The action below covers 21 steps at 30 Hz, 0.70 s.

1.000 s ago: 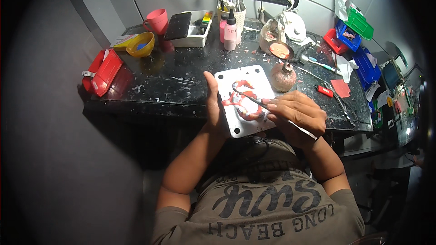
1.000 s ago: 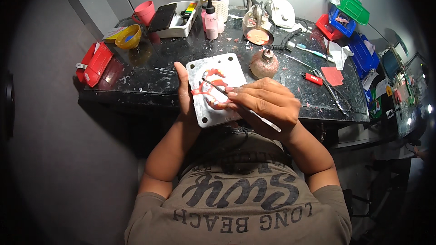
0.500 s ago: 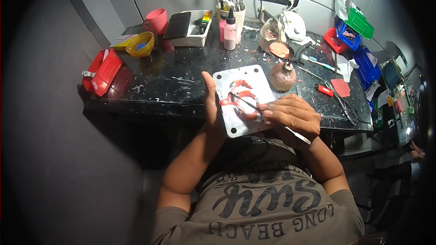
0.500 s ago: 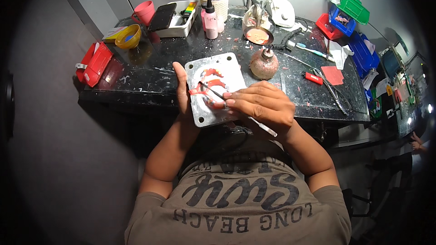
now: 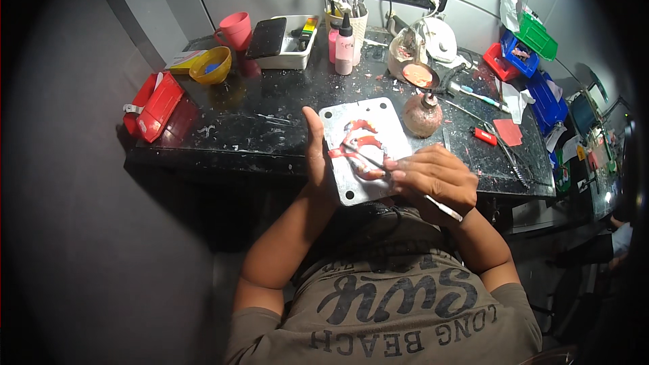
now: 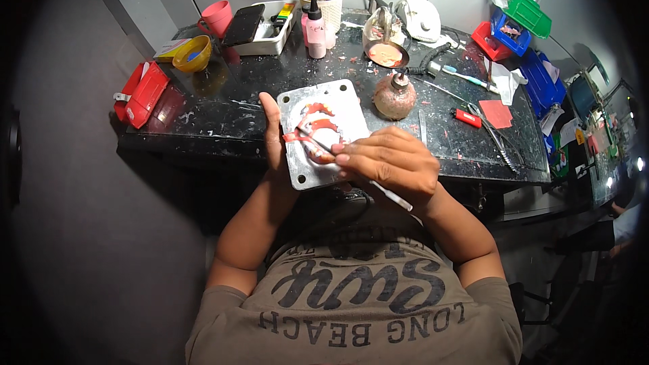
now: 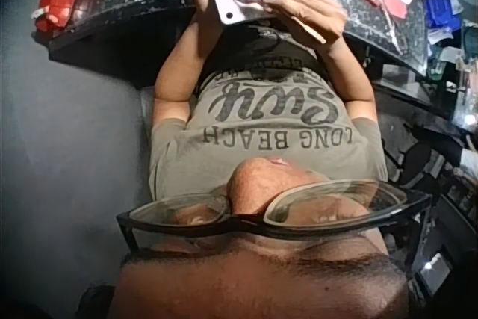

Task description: The person shapes dental wax in a mold by repeatedly heating a metal sculpting tool over an alcohol burner flame and carving the wax.

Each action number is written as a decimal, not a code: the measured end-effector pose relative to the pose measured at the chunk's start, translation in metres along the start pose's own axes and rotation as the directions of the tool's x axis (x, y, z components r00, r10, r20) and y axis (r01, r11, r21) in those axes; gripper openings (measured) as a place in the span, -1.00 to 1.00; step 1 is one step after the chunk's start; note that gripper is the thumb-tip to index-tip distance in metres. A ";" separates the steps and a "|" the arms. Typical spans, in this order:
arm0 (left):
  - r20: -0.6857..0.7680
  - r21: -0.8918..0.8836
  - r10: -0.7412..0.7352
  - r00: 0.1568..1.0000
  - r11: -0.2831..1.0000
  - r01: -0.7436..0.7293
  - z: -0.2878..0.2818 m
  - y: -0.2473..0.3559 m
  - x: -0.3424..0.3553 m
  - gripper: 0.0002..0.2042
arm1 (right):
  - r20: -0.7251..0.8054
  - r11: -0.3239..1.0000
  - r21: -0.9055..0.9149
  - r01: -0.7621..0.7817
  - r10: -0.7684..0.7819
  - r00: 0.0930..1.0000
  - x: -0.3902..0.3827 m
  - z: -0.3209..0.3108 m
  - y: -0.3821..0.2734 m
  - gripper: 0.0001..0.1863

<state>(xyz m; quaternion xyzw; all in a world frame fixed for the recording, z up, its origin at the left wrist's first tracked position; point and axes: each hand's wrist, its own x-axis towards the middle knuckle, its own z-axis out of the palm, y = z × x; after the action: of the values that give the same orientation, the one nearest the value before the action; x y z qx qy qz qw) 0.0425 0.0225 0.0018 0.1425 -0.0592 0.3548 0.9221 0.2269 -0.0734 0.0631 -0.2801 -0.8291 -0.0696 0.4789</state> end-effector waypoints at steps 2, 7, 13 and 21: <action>-0.073 0.022 0.046 0.996 0.999 -0.045 0.001 0.000 0.002 0.08 | 0.040 0.999 0.019 0.047 -0.048 0.998 -0.003 -0.001 -0.001 -0.70; 0.035 0.018 0.001 0.999 1.000 -0.002 -0.004 0.001 -0.002 0.08 | -0.035 0.999 -0.001 -0.033 0.033 0.999 0.002 0.002 -0.001 -0.70; -0.045 -0.006 0.034 0.998 0.999 -0.034 0.002 -0.001 -0.001 0.09 | 0.025 1.000 0.013 0.010 -0.010 1.000 0.001 -0.002 -0.004 -0.70; 0.011 -0.039 -0.007 1.000 0.999 0.007 -0.006 0.000 0.001 0.11 | 0.008 1.000 0.005 0.021 -0.021 1.000 -0.001 0.001 -0.003 -0.74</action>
<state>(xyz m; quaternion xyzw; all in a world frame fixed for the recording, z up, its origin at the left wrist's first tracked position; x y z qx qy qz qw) 0.0428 0.0251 -0.0037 0.1265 -0.0706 0.3494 0.9257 0.2255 -0.0758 0.0623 -0.2703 -0.8340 -0.0714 0.4757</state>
